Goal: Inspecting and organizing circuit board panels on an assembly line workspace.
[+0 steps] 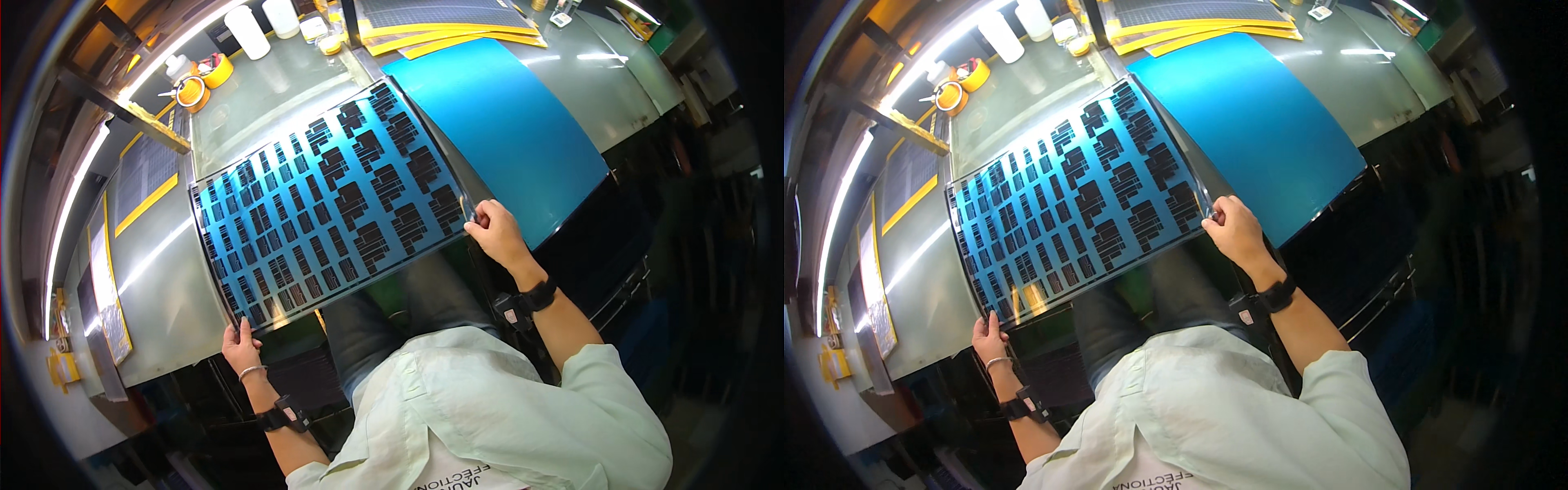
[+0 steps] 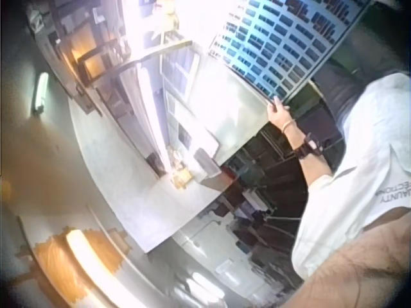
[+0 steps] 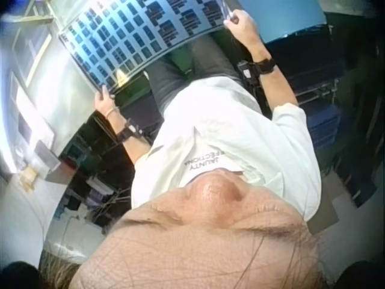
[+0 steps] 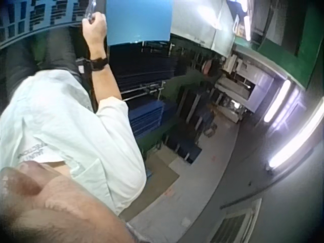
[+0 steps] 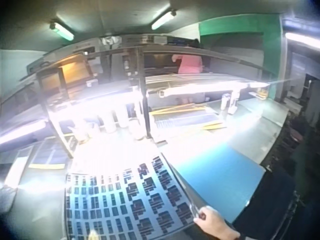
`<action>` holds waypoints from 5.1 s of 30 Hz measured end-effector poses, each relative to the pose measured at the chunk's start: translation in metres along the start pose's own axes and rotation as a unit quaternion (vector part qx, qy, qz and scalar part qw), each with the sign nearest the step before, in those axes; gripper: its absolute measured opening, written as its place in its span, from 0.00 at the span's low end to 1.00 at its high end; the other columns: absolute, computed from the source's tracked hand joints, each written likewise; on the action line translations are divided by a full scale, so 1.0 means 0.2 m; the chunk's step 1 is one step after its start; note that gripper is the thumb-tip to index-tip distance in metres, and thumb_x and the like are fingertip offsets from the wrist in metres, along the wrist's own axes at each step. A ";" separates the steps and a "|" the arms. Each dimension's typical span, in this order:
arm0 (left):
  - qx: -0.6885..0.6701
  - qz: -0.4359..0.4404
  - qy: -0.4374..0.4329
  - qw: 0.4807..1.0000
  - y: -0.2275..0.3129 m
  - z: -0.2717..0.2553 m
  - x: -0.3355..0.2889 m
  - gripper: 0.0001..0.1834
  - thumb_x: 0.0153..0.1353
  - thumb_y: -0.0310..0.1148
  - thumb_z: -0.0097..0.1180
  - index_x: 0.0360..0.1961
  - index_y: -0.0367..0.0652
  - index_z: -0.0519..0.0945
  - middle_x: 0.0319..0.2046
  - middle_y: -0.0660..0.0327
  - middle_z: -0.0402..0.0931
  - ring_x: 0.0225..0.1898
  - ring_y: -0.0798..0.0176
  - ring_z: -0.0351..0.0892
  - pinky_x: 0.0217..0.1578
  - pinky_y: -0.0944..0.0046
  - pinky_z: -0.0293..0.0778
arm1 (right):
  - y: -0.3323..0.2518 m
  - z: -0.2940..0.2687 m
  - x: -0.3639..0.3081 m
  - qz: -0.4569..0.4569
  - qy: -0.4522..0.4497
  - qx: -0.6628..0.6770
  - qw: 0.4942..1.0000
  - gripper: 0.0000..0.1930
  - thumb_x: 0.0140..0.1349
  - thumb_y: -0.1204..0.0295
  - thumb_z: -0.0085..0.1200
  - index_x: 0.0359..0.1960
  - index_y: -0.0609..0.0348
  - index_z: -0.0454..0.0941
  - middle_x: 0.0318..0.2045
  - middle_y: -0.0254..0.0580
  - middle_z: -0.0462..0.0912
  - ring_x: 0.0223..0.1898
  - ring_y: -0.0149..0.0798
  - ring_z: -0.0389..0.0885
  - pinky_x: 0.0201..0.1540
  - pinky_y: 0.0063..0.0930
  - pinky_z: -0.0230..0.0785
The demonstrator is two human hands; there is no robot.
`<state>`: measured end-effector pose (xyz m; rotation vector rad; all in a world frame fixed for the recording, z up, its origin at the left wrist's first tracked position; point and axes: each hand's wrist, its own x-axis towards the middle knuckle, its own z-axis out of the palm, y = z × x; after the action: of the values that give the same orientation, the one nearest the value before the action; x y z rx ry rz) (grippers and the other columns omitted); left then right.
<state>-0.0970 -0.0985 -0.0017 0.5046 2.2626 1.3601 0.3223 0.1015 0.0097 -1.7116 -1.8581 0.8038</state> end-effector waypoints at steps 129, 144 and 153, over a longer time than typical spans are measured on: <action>0.584 0.372 -0.381 0.613 0.86 1.04 0.36 0.58 0.35 0.74 0.50 0.63 0.51 0.53 0.64 0.47 0.42 0.65 0.39 0.39 0.58 0.39 0.47 | 0.57 -0.81 0.06 0.119 0.244 0.633 0.725 0.10 0.55 0.71 0.53 0.36 0.64 0.75 0.30 0.41 0.79 0.31 0.36 0.78 0.36 0.30 0.72; -0.470 -0.245 -0.712 0.460 0.96 1.42 -0.70 0.52 0.45 0.73 0.39 0.58 0.38 0.61 0.56 0.52 0.63 0.59 0.48 0.58 0.59 0.45 0.51 | 0.05 -0.90 -0.43 -0.325 0.216 -0.255 0.885 0.16 0.52 0.76 0.42 0.42 0.55 0.77 0.47 0.45 0.74 0.52 0.48 0.70 0.56 0.41 0.59; -0.465 -0.339 -0.654 0.492 0.68 1.63 -0.91 0.34 0.57 0.58 0.43 0.55 0.40 0.65 0.55 0.51 0.63 0.57 0.46 0.59 0.57 0.42 0.50 | 0.04 -0.44 -0.56 -0.302 0.017 -0.137 0.943 0.22 0.47 0.61 0.59 0.39 0.63 0.69 0.50 0.55 0.70 0.52 0.60 0.67 0.54 0.43 0.61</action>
<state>0.2445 0.1038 0.0198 0.0620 0.1849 0.8865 0.4003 -0.0012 0.0721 -1.1577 -2.3665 0.2735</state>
